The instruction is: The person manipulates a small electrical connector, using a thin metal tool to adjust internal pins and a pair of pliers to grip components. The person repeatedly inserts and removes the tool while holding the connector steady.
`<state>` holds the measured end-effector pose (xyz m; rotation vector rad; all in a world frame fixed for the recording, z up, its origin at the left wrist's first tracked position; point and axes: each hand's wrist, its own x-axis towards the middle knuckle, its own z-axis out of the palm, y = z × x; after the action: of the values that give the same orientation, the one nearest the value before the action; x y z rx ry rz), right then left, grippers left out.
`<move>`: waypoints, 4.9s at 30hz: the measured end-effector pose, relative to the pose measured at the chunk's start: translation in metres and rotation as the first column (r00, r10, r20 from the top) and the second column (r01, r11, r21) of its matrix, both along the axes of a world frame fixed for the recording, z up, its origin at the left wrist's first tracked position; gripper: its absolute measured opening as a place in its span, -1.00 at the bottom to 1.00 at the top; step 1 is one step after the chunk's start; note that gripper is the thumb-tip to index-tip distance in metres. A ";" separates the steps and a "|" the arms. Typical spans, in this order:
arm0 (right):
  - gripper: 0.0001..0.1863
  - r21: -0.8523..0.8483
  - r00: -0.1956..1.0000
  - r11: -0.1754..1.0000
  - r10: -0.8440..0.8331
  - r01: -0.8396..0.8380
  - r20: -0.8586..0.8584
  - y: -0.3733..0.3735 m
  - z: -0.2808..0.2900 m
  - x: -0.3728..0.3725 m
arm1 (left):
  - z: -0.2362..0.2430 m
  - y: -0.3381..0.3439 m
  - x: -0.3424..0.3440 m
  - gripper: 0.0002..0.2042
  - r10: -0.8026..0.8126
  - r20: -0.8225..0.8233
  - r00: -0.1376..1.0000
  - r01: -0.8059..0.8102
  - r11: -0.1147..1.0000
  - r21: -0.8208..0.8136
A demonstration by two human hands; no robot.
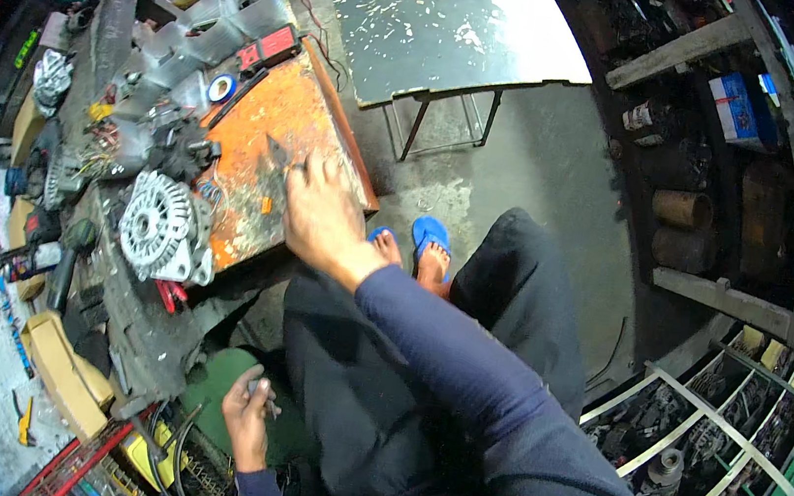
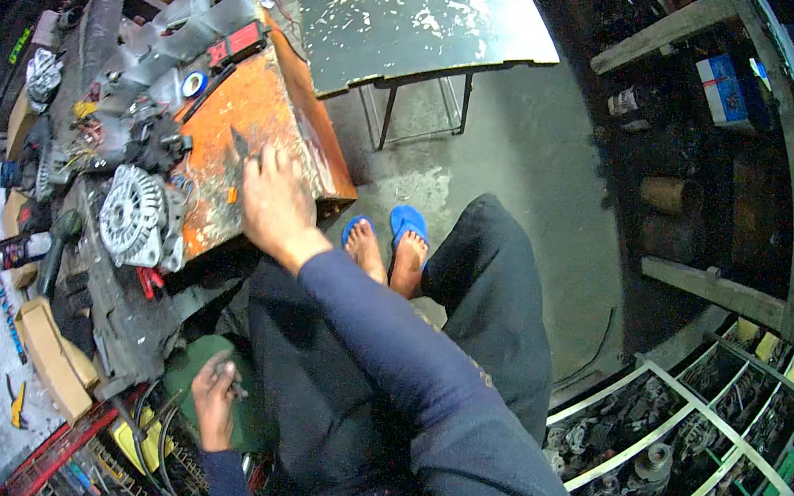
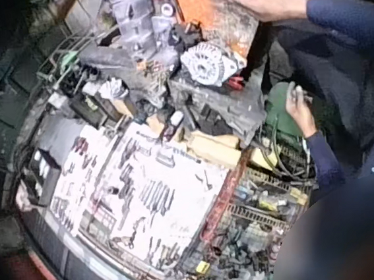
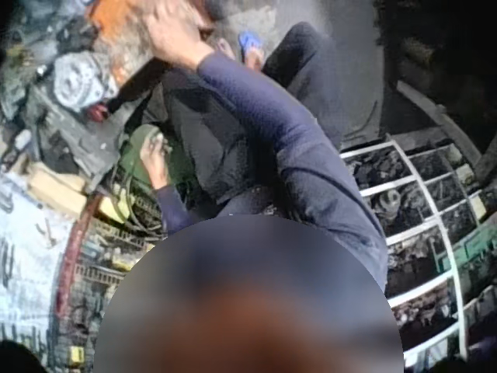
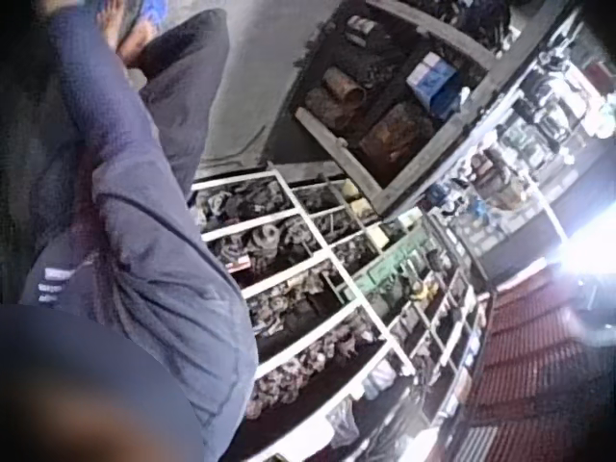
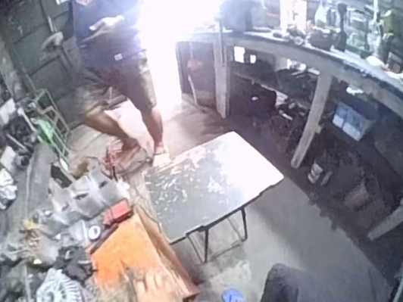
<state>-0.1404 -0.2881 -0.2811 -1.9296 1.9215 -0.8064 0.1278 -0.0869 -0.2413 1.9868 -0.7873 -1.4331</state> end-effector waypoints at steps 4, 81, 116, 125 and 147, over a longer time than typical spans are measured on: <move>-0.58 -0.114 0.950 0.993 0.063 -0.029 0.307 0.029 -0.016 -0.035 | 0.034 -0.045 -0.028 -0.61 0.131 0.061 0.990 -0.124 0.987 -0.107; -0.52 0.221 0.190 0.891 -0.155 -0.398 0.969 0.355 0.197 -0.118 | 0.161 0.112 -0.157 -0.59 -0.256 -0.532 0.807 0.103 0.948 -0.300; -0.76 -0.120 0.798 0.893 0.442 -0.433 0.410 0.340 0.246 -0.093 | 0.197 0.119 -0.141 -0.58 -0.621 0.071 0.781 0.538 0.610 -0.582; -0.74 -0.133 0.807 0.896 0.440 -0.424 0.392 0.341 0.243 -0.095 | 0.197 0.119 -0.143 -0.57 -0.622 0.074 0.779 0.540 0.607 -0.583; -0.67 -0.113 0.890 0.895 0.442 -0.431 0.112 0.345 0.256 -0.105 | 0.206 0.116 -0.152 -0.56 -0.593 0.388 0.706 0.695 0.471 -0.544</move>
<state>-0.2456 0.0565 -0.0253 -2.1788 1.3144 -0.8621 -0.0244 0.0292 -0.0348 1.2450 -1.9813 -1.0901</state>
